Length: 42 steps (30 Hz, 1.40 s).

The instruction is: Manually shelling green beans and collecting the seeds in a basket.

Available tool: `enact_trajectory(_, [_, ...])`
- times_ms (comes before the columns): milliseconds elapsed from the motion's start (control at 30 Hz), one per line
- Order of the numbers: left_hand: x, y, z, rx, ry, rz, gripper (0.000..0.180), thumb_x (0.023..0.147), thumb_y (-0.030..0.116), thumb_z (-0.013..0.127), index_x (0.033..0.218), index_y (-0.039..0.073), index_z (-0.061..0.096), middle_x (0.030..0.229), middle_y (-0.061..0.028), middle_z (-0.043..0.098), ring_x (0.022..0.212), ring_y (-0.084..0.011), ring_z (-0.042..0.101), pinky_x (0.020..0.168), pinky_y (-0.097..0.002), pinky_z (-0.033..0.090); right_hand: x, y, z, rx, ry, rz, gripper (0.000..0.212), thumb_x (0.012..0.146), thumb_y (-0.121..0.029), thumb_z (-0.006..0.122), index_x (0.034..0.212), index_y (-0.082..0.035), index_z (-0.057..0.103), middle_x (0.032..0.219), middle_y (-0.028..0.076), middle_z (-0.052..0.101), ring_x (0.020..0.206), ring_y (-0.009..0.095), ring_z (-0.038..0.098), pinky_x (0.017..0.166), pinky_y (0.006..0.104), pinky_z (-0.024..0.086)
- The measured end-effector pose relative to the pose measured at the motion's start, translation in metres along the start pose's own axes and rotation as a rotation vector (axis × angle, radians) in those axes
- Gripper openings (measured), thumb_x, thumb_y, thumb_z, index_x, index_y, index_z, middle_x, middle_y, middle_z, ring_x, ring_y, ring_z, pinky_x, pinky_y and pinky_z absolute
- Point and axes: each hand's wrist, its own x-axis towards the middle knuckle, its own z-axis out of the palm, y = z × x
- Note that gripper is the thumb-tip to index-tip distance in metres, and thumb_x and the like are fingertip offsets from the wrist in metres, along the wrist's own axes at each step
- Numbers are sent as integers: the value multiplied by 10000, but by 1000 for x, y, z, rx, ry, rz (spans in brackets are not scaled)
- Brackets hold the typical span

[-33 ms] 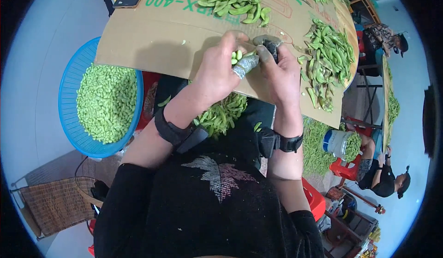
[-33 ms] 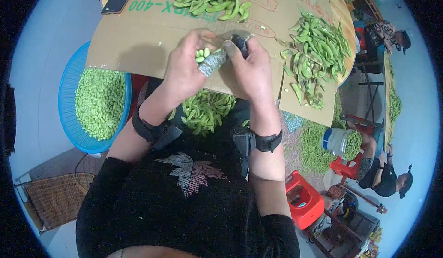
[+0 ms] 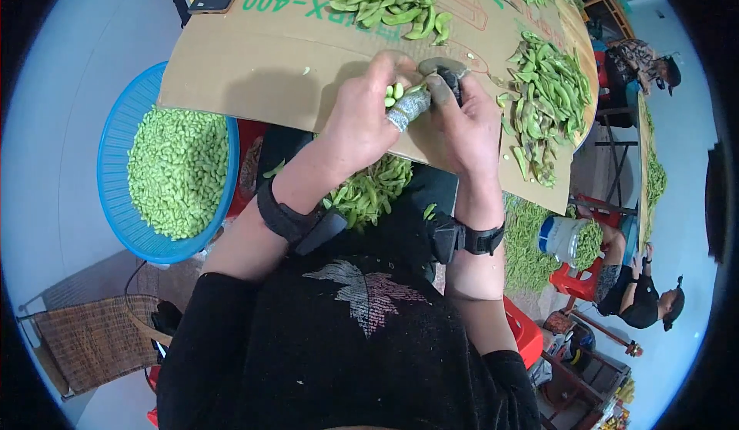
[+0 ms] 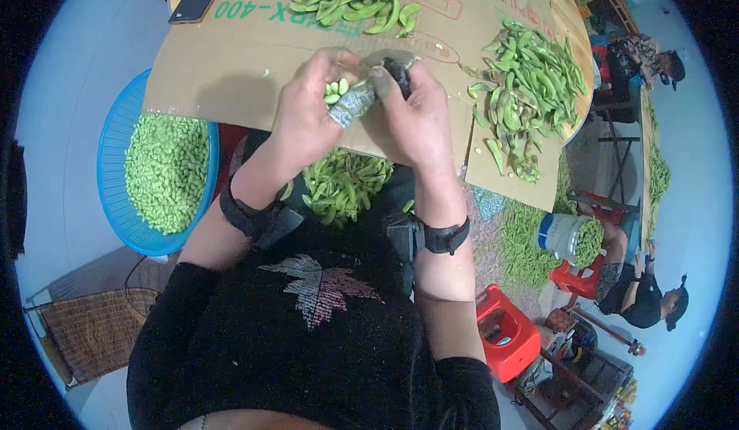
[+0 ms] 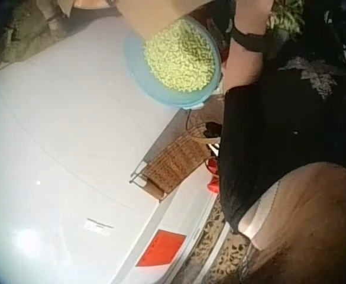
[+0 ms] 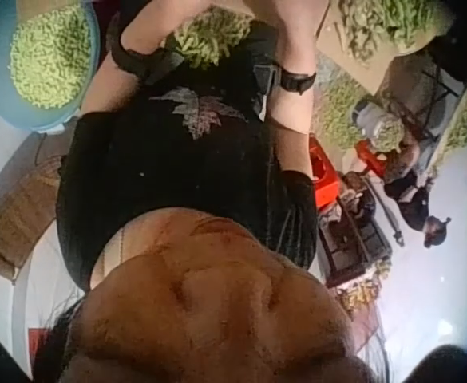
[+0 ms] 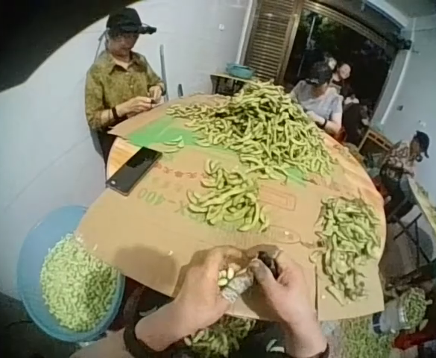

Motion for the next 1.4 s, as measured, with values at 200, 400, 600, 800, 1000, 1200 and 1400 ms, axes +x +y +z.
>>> enact_trajectory(200, [6, -7, -2, 47, -11, 333, 230, 762, 78, 633, 967, 50, 531, 817, -146, 603, 765, -336, 604, 656, -382, 481, 8, -2, 2, 228, -8, 110, 129, 844, -87, 582, 944, -6, 568, 776, -9, 573, 650, 53, 504, 582, 200, 409])
enact_trajectory(400, [9, -7, -6, -134, -94, 114, 182, 746, 44, 633, 907, 37, 551, 830, -132, 597, 739, -270, 616, 654, -326, 480, 14, 7, 10, 772, 47, 273, 91, 862, -11, 502, 948, -26, 526, 669, -31, 493, 430, 13, 333, 360, 154, 236])
enact_trajectory(600, [5, -22, -33, -939, -209, -455, 136, 815, 27, 548, 948, 43, 526, 770, -31, 540, 636, -98, 517, 492, -188, 396, 15, -25, -39, 255, -242, 282, 127, 847, -86, 556, 948, -29, 607, 740, -7, 619, 586, 39, 523, 450, 159, 370])
enact_trajectory(800, [8, -27, -32, -1347, -123, -462, 186, 850, -7, 401, 993, 22, 514, 840, -93, 556, 686, -134, 509, 429, -152, 311, 64, -10, 2, -1129, 87, -231, 392, 781, -348, 618, 831, 38, 568, 741, 245, 605, 722, 384, 603, 640, 440, 489])
enact_trajectory(1000, [6, -25, -30, -1258, -143, -479, 234, 850, 12, 416, 1062, 17, 515, 852, -68, 562, 650, -105, 507, 439, -155, 320, 73, 1, 3, -1187, 170, -244, 253, 769, -224, 581, 774, 29, 568, 736, 248, 602, 717, 393, 602, 652, 458, 485])
enact_trajectory(1200, [11, -10, -14, -1093, -235, -559, 326, 863, 10, 444, 1187, 14, 482, 848, -18, 544, 635, -62, 473, 468, -154, 312, 19, -10, -16, 353, -66, 402, 157, 894, -146, 478, 823, -26, 553, 533, -30, 461, 365, 36, 324, 331, 191, 250])
enact_trajectory(1400, [11, -9, -2, -1154, -178, -586, 225, 847, -9, 481, 1054, 12, 566, 764, 8, 534, 570, -42, 420, 448, -168, 272, -13, -14, -9, 416, -185, 372, 190, 935, -195, 425, 959, -29, 513, 567, -41, 407, 419, 26, 270, 376, 178, 210])
